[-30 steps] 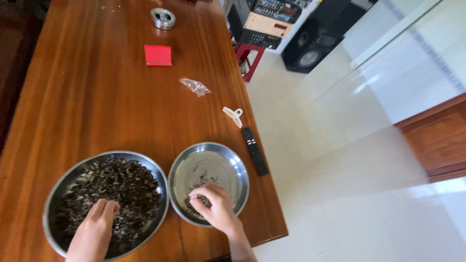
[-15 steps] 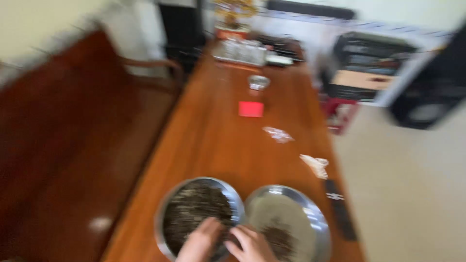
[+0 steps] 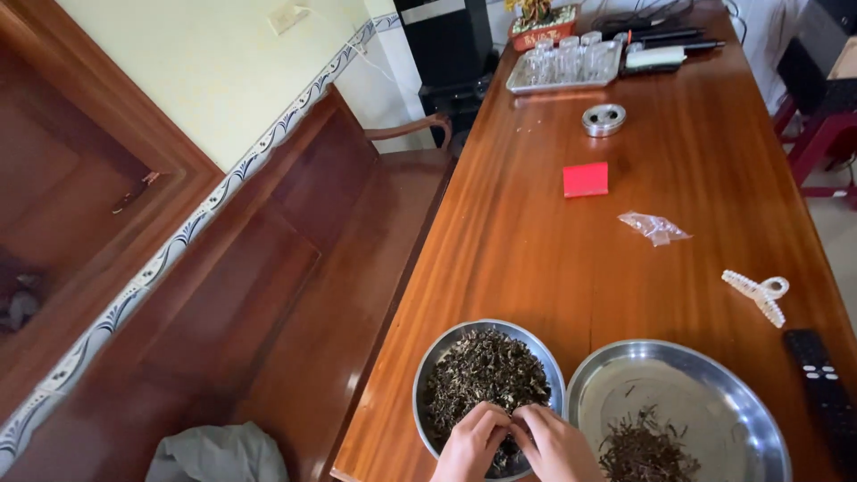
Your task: Sorting dried tea leaves by hand to remove stems and debris into a separate tray.
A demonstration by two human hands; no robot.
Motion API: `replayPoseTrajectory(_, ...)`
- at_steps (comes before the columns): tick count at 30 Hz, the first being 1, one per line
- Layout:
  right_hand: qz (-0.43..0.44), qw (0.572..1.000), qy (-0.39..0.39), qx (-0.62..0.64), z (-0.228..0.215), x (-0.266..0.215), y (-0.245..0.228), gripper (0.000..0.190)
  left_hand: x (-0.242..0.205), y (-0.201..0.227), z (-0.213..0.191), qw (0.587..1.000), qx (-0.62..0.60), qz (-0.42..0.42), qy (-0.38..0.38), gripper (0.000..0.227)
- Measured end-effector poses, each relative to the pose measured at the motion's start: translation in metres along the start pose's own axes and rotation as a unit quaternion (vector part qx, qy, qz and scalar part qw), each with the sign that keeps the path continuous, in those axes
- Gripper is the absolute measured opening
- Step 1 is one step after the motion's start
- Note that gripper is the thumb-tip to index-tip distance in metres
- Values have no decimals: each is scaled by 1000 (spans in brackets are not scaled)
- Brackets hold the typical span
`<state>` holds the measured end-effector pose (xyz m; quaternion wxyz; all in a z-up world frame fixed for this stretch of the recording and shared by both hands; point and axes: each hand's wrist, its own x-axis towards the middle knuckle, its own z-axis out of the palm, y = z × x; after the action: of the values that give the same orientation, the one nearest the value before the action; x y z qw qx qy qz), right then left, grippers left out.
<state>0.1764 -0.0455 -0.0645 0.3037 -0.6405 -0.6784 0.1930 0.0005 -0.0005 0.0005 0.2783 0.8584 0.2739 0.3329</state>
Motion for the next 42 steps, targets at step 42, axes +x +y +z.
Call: replayPoseTrajectory(42, -62, 997, 7, -42, -58, -20, -14, 7, 26, 17, -2, 977, 174, 71, -104, 16)
